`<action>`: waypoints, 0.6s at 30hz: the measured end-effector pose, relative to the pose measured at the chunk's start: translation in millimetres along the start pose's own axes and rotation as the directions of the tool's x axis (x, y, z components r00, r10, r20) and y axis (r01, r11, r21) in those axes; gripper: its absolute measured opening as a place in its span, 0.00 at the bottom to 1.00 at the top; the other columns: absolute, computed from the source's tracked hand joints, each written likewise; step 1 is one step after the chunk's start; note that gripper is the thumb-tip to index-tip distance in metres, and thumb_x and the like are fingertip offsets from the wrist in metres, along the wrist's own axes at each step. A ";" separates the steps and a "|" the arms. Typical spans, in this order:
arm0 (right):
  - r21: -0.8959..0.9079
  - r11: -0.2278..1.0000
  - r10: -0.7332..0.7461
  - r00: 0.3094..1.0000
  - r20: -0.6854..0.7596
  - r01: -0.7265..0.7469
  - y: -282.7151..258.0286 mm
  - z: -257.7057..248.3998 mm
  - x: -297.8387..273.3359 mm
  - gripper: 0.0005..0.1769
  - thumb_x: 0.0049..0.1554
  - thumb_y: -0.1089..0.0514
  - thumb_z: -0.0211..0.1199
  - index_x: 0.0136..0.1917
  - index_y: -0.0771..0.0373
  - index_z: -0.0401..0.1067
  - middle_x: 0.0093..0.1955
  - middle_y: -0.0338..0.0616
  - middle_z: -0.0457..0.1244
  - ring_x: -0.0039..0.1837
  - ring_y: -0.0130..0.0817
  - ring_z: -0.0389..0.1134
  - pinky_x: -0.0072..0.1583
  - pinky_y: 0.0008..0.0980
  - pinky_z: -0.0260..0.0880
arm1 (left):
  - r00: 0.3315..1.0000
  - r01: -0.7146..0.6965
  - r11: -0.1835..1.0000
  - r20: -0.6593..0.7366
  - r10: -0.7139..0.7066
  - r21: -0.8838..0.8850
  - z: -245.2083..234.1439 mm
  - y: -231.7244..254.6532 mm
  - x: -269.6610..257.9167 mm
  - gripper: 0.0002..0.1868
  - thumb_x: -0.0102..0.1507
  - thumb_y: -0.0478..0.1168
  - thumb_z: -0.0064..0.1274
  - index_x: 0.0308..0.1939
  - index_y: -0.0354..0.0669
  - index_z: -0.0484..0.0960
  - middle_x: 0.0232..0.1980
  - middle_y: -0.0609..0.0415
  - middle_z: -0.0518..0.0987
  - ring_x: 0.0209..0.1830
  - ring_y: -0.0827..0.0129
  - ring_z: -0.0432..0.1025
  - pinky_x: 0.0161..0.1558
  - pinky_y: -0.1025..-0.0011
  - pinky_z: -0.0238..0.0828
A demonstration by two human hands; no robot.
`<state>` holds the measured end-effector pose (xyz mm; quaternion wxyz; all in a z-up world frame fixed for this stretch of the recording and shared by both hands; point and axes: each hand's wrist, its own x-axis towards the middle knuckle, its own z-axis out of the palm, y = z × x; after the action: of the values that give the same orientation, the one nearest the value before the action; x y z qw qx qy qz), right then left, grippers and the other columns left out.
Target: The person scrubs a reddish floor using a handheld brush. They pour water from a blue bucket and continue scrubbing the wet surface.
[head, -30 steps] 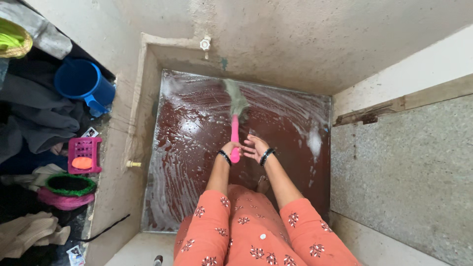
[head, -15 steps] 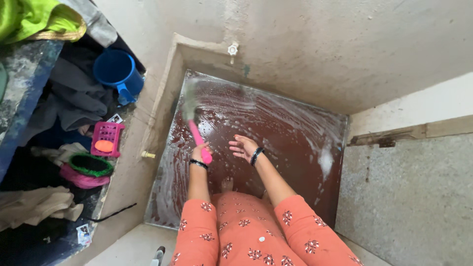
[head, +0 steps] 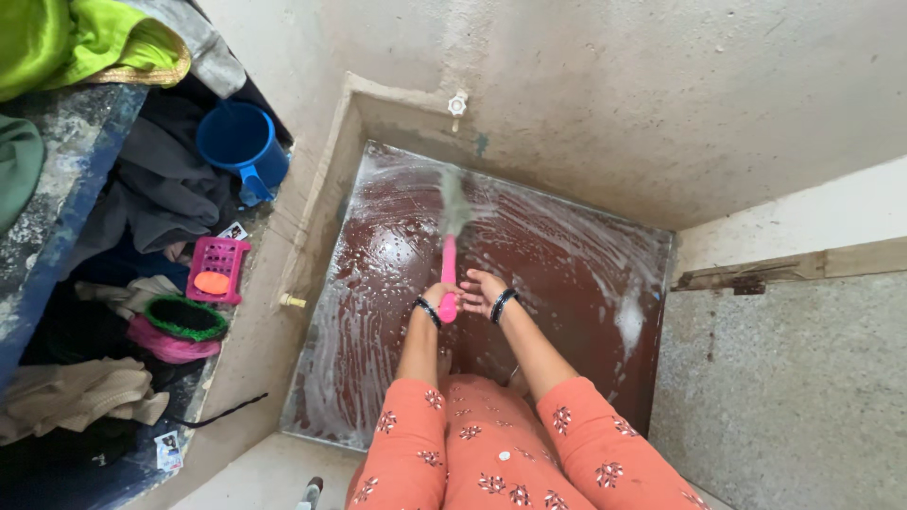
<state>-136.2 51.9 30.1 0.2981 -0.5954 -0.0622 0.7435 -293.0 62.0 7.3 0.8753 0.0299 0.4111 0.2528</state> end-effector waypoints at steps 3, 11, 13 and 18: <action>0.021 1.000 -0.005 0.999 0.041 0.004 -6.6 4.0 3.0 0.27 0.63 0.49 0.53 0.75 0.53 0.59 0.69 0.49 0.62 0.67 0.49 0.66 0.65 0.55 0.68 | 0.998 -0.004 0.996 0.061 0.009 -0.093 -13.9 7.7 -3.8 0.06 0.61 0.30 0.50 0.39 0.36 0.69 0.23 0.55 0.70 0.18 0.70 0.67 0.22 0.69 0.64; -0.060 0.994 -0.079 0.973 0.219 0.094 -13.7 31.0 11.9 0.28 0.63 0.49 0.54 0.74 0.55 0.60 0.68 0.50 0.65 0.66 0.46 0.67 0.65 0.49 0.68 | 0.979 -0.196 0.970 -0.081 0.186 -0.144 -76.6 40.6 -2.4 0.06 0.59 0.30 0.53 0.36 0.37 0.72 0.22 0.54 0.71 0.18 0.68 0.67 0.21 0.66 0.63; -0.065 0.993 -0.083 0.967 0.243 0.102 -16.0 29.6 10.7 0.27 0.64 0.49 0.53 0.75 0.55 0.60 0.68 0.50 0.65 0.67 0.45 0.67 0.65 0.49 0.68 | 0.969 -0.228 0.962 -0.129 0.209 -0.153 -79.6 49.5 -4.3 0.05 0.59 0.31 0.54 0.35 0.37 0.73 0.21 0.54 0.71 0.17 0.66 0.67 0.20 0.65 0.63; -0.029 0.991 -0.116 0.959 0.260 0.128 -23.5 10.6 1.4 0.27 0.64 0.49 0.53 0.74 0.57 0.60 0.68 0.52 0.65 0.67 0.47 0.68 0.65 0.48 0.69 | 0.862 -0.352 0.933 -0.361 0.356 0.079 -35.6 62.7 -21.8 0.04 0.56 0.32 0.53 0.32 0.36 0.75 0.22 0.51 0.74 0.18 0.61 0.70 0.22 0.61 0.72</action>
<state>-137.4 74.5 42.5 0.3194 -0.4955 -0.1538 0.7930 -357.0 100.8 15.4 0.7207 0.0610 0.5572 0.4080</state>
